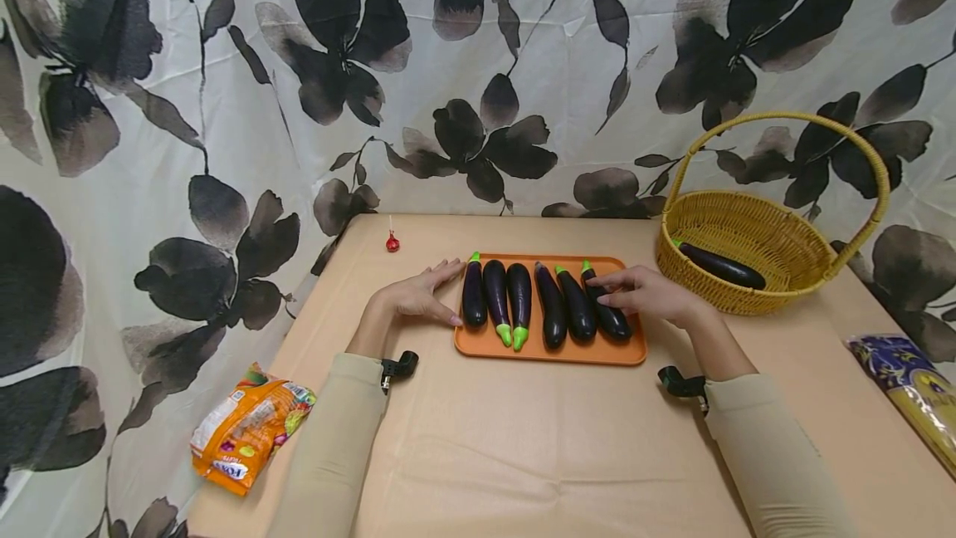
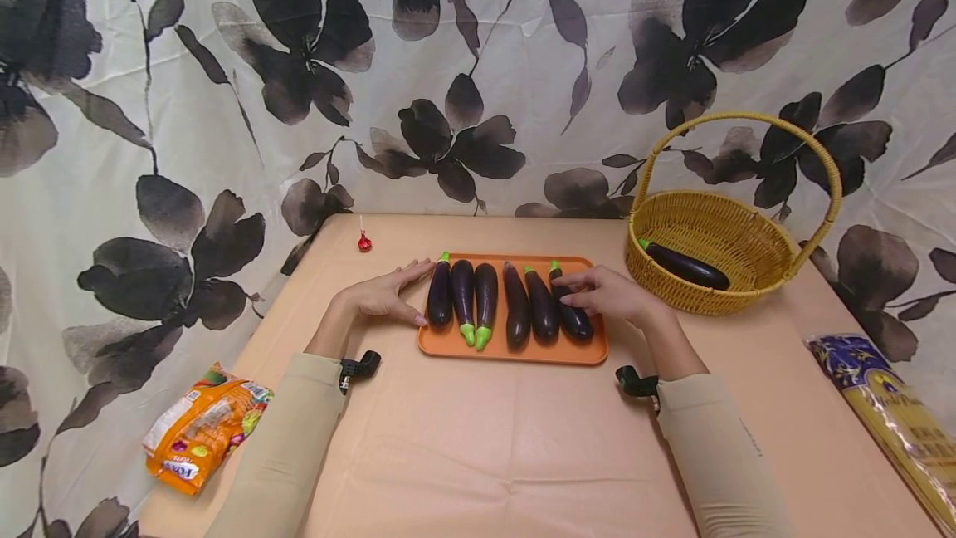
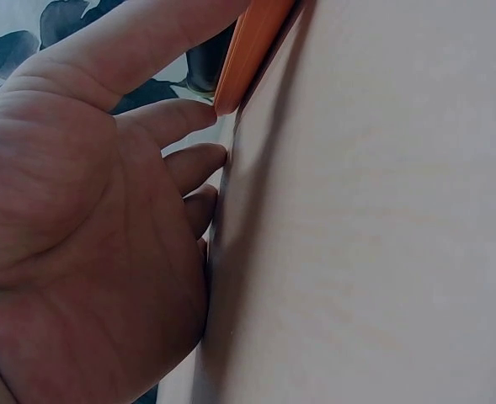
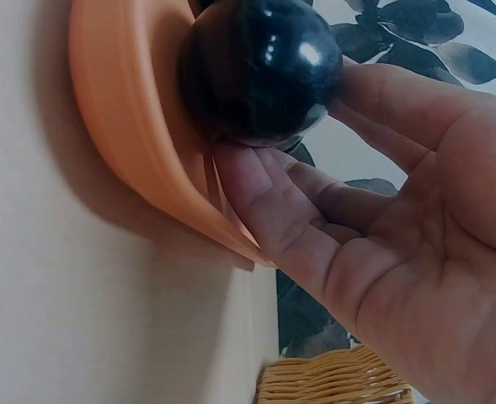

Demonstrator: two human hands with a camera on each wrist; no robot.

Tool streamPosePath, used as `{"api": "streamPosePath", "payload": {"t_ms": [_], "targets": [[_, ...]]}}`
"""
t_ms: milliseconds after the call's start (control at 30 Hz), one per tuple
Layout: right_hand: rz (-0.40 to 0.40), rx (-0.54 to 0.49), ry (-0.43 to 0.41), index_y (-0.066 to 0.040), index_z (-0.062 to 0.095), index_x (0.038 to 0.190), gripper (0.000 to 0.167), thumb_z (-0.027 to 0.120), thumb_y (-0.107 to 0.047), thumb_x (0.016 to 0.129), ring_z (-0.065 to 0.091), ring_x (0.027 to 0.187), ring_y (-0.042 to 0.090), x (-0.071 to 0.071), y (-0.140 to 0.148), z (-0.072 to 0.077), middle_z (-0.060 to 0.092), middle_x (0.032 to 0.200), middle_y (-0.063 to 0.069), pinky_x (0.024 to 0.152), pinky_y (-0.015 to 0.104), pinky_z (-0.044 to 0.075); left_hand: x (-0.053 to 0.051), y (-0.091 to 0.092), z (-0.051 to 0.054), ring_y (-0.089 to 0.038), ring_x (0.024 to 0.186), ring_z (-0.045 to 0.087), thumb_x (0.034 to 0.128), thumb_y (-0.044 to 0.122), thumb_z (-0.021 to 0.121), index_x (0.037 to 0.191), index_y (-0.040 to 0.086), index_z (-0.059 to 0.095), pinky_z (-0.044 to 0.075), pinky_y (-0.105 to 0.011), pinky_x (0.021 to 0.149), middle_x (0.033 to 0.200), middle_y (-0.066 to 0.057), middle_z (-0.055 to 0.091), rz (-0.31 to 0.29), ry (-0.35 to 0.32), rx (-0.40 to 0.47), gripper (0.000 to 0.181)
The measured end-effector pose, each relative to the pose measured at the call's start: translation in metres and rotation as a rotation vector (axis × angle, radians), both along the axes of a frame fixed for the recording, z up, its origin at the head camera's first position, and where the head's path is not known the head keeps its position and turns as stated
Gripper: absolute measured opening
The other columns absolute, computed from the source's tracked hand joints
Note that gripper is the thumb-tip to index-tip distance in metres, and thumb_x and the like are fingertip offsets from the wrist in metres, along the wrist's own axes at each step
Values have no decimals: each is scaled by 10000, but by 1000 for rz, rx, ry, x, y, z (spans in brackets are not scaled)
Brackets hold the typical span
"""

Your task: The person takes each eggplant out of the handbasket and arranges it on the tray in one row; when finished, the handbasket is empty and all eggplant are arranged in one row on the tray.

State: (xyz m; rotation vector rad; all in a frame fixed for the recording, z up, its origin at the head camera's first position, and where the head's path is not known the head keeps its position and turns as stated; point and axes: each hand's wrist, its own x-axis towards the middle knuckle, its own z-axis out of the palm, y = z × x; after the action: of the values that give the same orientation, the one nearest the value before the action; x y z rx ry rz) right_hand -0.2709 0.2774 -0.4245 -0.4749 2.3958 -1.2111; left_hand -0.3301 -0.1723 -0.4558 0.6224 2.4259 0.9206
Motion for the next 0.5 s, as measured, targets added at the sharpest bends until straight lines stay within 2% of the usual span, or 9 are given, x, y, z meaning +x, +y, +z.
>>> {"api": "streamPosePath", "payload": {"t_ms": [267, 400, 500], "targets": [[4, 21, 26, -68, 605, 1460, 459, 662, -217, 1030, 534, 739, 234, 1, -2, 1, 499, 795, 39, 688, 326, 458, 2, 0, 2, -291, 1631, -104, 693, 475, 960, 1679, 303, 200, -47, -584, 1300, 1770, 53, 35, 4, -10, 4, 1257], [2, 28, 36, -75, 607, 1460, 476, 675, -250, 1023, 545, 775, 234, 2, -1, 1, 536, 851, 65, 699, 322, 460, 2, 0, 3, -292, 1630, -107, 694, 485, 956, 1679, 310, 197, -48, -585, 1300, 1770, 56, 34, 3, -12, -1, 1256], [-6, 30, 33, -72, 605, 1459, 492, 691, -256, 1012, 562, 814, 241, 2, 1, 1, 604, 1007, 102, 707, 316, 485, 2, 0, 2, -295, 1630, -109, 690, 492, 956, 1678, 315, 199, -49, -586, 1300, 1770, 54, 33, 5, -16, -2, 1257]]}}
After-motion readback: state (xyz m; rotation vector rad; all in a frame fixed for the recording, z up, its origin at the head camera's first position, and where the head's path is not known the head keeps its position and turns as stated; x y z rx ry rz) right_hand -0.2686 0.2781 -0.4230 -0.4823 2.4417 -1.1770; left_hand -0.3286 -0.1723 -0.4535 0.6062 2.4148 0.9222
